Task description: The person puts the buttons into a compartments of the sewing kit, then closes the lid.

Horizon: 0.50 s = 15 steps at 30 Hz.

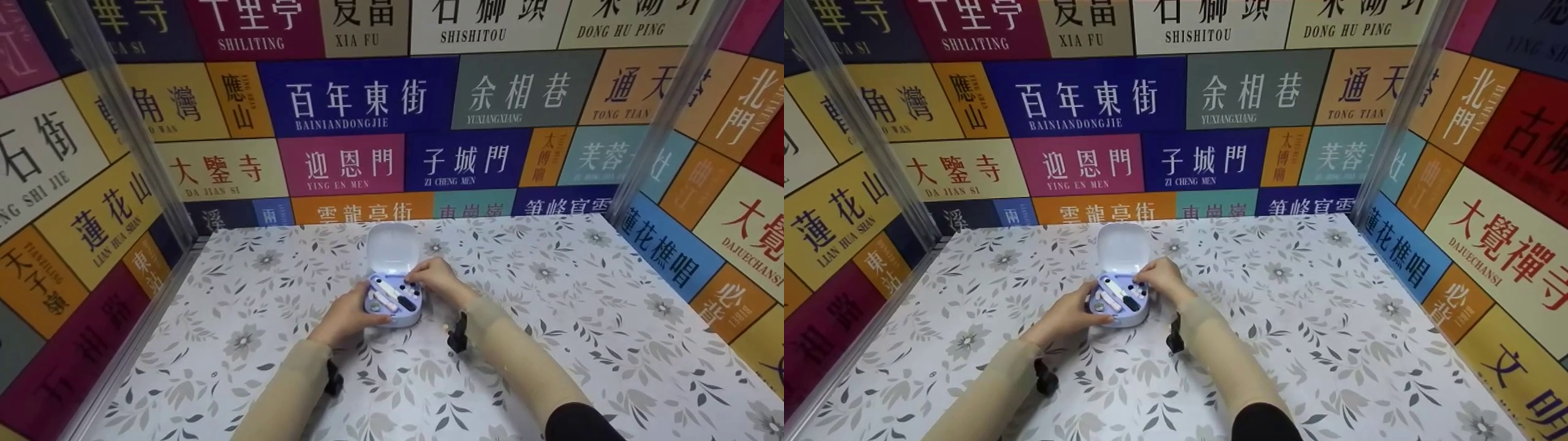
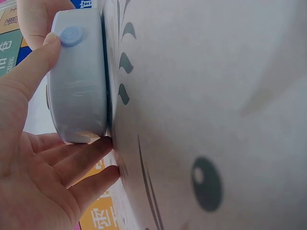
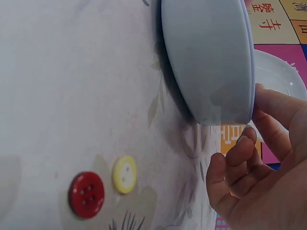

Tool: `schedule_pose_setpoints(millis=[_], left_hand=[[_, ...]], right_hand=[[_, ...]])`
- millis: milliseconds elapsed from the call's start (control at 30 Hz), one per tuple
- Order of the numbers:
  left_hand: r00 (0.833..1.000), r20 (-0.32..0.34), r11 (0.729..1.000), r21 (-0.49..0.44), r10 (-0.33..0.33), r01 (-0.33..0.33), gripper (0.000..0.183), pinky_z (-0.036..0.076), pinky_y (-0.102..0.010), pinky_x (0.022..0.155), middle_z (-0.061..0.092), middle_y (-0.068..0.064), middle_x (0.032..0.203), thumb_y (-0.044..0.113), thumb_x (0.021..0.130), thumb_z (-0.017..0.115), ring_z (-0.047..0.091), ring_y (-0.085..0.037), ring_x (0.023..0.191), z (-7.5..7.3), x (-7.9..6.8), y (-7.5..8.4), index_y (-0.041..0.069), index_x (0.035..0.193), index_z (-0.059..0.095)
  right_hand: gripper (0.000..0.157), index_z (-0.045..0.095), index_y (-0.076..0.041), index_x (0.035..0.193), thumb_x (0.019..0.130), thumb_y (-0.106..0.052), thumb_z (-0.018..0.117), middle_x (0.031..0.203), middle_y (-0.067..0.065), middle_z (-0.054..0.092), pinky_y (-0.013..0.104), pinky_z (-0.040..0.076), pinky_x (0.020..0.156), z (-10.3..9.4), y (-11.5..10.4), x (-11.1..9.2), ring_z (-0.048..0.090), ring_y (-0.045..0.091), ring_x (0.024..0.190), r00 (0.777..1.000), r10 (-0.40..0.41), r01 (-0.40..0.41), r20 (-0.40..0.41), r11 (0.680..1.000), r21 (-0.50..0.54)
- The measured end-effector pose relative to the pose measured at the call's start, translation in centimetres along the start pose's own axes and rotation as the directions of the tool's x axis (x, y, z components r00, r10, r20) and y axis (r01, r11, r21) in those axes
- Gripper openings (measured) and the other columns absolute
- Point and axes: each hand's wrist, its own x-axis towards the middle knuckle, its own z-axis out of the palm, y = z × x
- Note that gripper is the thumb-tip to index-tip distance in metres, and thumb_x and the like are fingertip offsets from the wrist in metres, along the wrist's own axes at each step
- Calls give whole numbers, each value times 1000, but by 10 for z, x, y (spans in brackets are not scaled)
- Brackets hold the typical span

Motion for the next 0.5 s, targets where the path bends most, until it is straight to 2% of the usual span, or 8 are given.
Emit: schedule_pose_setpoints(millis=[300,500], left_hand=[[1000,-10,999,28,17,-17,98,33,-46,110,51,-15,140,43,71,84,48,-32,127,0,1,2,7,148,36],[1000,-7,1000,8,4,-4,100,32,-47,111,50,-13,142,44,70,84,47,-31,128,2,1,-1,8,149,35]], right_hand=[[14,77,-7,82,75,-18,81,74,-2,69,22,46,62,1,1,3,56,12,68,994,-95,89,-45,988,-124],[15,77,-8,82,74,-20,81,76,-2,70,27,50,70,2,3,2,61,14,73,995,-92,83,-49,984,-160]])
